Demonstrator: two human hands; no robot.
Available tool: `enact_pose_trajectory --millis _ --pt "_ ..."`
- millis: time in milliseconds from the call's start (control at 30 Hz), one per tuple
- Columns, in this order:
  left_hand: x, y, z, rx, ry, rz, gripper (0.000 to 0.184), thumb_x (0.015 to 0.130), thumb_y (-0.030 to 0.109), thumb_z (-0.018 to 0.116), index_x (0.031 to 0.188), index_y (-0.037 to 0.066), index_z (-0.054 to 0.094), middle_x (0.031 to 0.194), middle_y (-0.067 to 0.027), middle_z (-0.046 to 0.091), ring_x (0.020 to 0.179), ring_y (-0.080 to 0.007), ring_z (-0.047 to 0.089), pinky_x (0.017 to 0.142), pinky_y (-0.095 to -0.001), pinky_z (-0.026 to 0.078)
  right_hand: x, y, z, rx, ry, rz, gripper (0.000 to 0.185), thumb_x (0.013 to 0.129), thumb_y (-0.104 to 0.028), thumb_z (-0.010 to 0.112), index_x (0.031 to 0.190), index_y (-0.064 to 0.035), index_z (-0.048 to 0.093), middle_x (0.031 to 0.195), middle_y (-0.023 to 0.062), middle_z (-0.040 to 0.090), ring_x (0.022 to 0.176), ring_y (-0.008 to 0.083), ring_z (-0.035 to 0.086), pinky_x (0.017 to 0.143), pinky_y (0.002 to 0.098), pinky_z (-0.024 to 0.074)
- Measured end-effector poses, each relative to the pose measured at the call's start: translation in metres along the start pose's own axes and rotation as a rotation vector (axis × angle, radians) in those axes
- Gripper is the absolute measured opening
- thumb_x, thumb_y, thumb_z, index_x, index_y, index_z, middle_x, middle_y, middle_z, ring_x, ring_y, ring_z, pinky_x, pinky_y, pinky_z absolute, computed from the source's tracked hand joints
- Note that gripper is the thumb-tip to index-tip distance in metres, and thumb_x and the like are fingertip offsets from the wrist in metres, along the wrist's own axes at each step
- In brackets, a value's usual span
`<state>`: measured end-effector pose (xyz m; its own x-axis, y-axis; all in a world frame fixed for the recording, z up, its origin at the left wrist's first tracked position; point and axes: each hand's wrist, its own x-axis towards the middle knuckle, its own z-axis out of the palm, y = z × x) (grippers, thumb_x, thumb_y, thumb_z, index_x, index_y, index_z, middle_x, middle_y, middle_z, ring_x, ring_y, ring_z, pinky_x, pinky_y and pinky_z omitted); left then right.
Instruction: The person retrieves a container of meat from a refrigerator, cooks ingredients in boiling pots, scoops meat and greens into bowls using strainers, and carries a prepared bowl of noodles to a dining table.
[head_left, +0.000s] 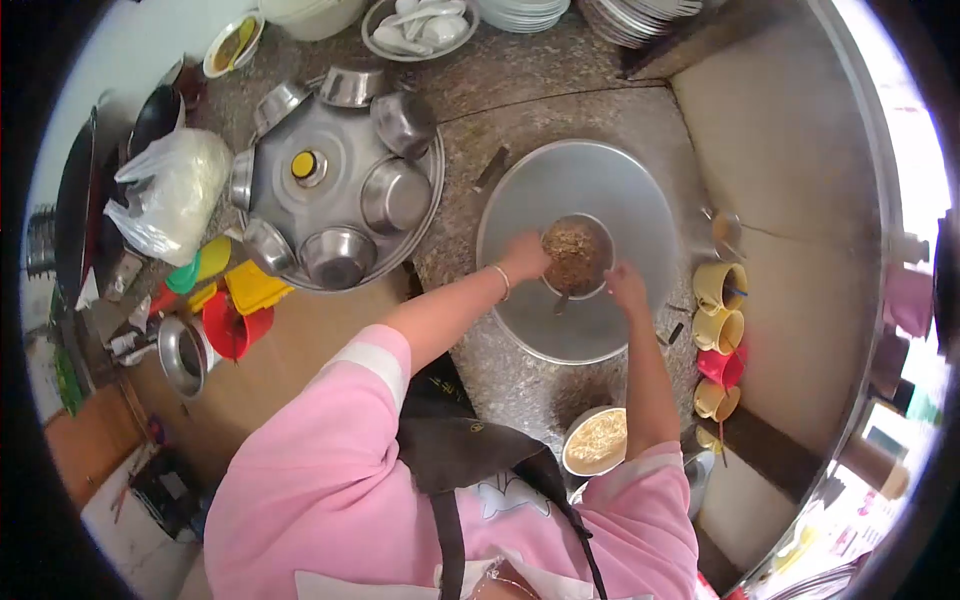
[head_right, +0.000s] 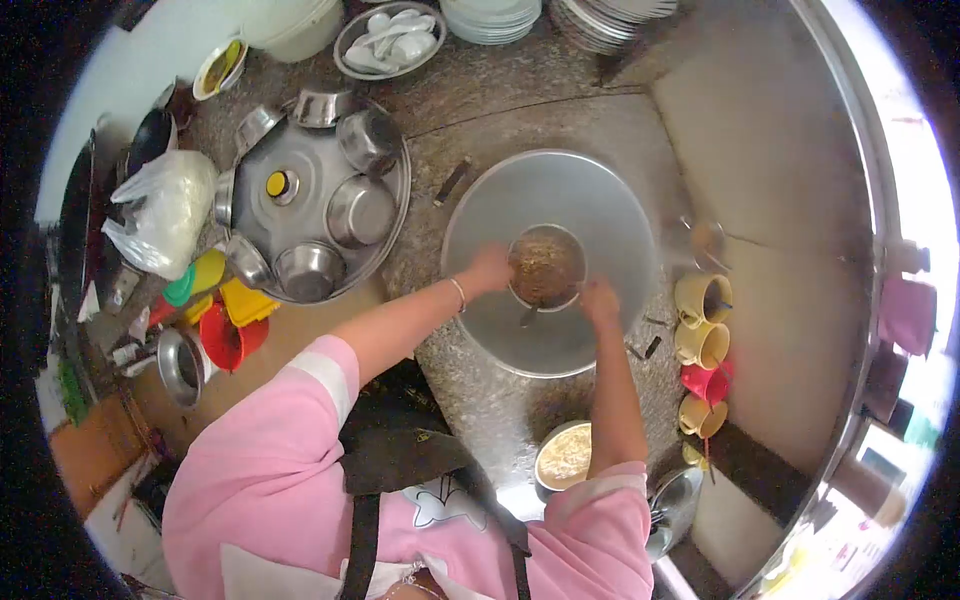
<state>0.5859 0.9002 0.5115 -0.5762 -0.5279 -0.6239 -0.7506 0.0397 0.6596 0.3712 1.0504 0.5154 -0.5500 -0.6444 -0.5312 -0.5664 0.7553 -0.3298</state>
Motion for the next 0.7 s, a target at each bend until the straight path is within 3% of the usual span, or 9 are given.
enact_pose_trajectory --millis 33,133,267,333,400,533,600,633,700 --pt "0.007 -0.001 0.001 -0.018 0.002 -0.015 0.030 0.068 0.011 0.061 0.094 -0.005 0.061 0.091 -0.0253 0.062 0.093 -0.0390 0.060 0.079 -0.0433 0.048 0.008 0.002 0.002 -0.022 -0.050 0.062 0.031 0.077 -0.034 0.062 0.088 -0.0052 0.057 0.086 0.0146 0.063 0.086 0.0328 0.060 0.075 0.0436 0.0458" --pt "0.018 -0.007 0.012 -0.191 -0.134 -0.155 0.035 0.067 0.012 0.063 0.096 -0.007 0.060 0.093 -0.0264 0.062 0.092 -0.0381 0.061 0.077 -0.0436 0.049 0.027 0.014 0.019 -0.039 -0.009 0.000 0.030 0.078 -0.034 0.062 0.090 -0.0071 0.059 0.088 0.0139 0.063 0.086 0.0331 0.060 0.078 0.0447 0.0452" --pt "0.032 -0.008 0.037 -0.333 0.054 -0.286 0.030 0.068 0.011 0.060 0.093 -0.006 0.061 0.086 -0.0236 0.064 0.084 -0.0353 0.064 0.078 -0.0415 0.049 0.045 0.009 0.023 -0.216 -0.071 0.033 0.029 0.078 -0.034 0.062 0.094 -0.0090 0.060 0.090 0.0139 0.063 0.089 0.0330 0.060 0.079 0.0440 0.0458" --pt "0.041 -0.010 0.045 -0.430 0.063 -0.376 0.029 0.069 0.012 0.059 0.093 -0.005 0.062 0.086 -0.0225 0.064 0.083 -0.0343 0.064 0.080 -0.0402 0.048 0.051 0.011 0.029 -0.321 0.075 -0.086 0.023 0.078 -0.029 0.063 0.079 -0.0068 0.058 0.070 0.0113 0.064 0.068 0.0279 0.062 0.064 0.0400 0.0472" --pt "0.050 -0.011 0.041 0.298 -0.238 0.120 0.032 0.074 0.015 0.053 0.099 -0.003 0.061 0.088 -0.0185 0.065 0.080 -0.0337 0.063 0.082 -0.0381 0.048 0.060 0.014 0.034 -0.370 0.078 -0.094 0.022 0.077 -0.030 0.063 0.079 -0.0074 0.059 0.070 0.0110 0.064 0.069 0.0286 0.063 0.065 0.0406 0.0474" --pt "0.056 -0.015 0.037 0.514 -0.304 0.281 0.035 0.076 0.018 0.050 0.104 -0.001 0.060 0.086 -0.0142 0.067 0.079 -0.0318 0.064 0.083 -0.0397 0.047 0.081 0.029 0.048 -0.327 0.132 -0.097 0.023 0.076 -0.030 0.064 0.078 -0.0077 0.061 0.066 0.0096 0.063 0.065 0.0276 0.063 0.064 0.0396 0.0479" --pt "0.076 -0.035 0.074 0.163 0.043 0.134 0.029 0.078 0.017 0.048 0.096 -0.002 0.061 0.074 -0.0144 0.066 0.069 -0.0278 0.065 0.072 -0.0402 0.051 0.084 0.030 0.051 -0.265 0.137 -0.083 0.023 0.076 -0.029 0.065 0.077 -0.0074 0.060 0.064 0.0092 0.063 0.063 0.0264 0.063 0.063 0.0388 0.0480" --pt "0.090 -0.046 0.093 0.159 0.044 0.127 0.029 0.078 0.017 0.048 0.096 -0.002 0.061 0.074 -0.0144 0.066 0.069 -0.0278 0.065 0.072 -0.0402 0.051 0.085 0.029 0.051 -0.203 0.150 -0.063 0.023 0.075 -0.029 0.066 0.076 -0.0070 0.060 0.062 0.0087 0.063 0.061 0.0251 0.063 0.062 0.0381 0.0480" --pt "0.117 -0.060 0.121 -0.323 0.052 0.009 0.026 0.078 0.014 0.048 0.094 -0.005 0.057 0.069 -0.0165 0.063 0.060 -0.0251 0.064 0.057 -0.0377 0.052 0.087 0.029 0.052 -0.222 0.157 -0.094 0.022 0.075 -0.028 0.066 0.077 -0.0067 0.060 0.062 0.0087 0.062 0.060 0.0240 0.063 0.060 0.0371 0.0479"
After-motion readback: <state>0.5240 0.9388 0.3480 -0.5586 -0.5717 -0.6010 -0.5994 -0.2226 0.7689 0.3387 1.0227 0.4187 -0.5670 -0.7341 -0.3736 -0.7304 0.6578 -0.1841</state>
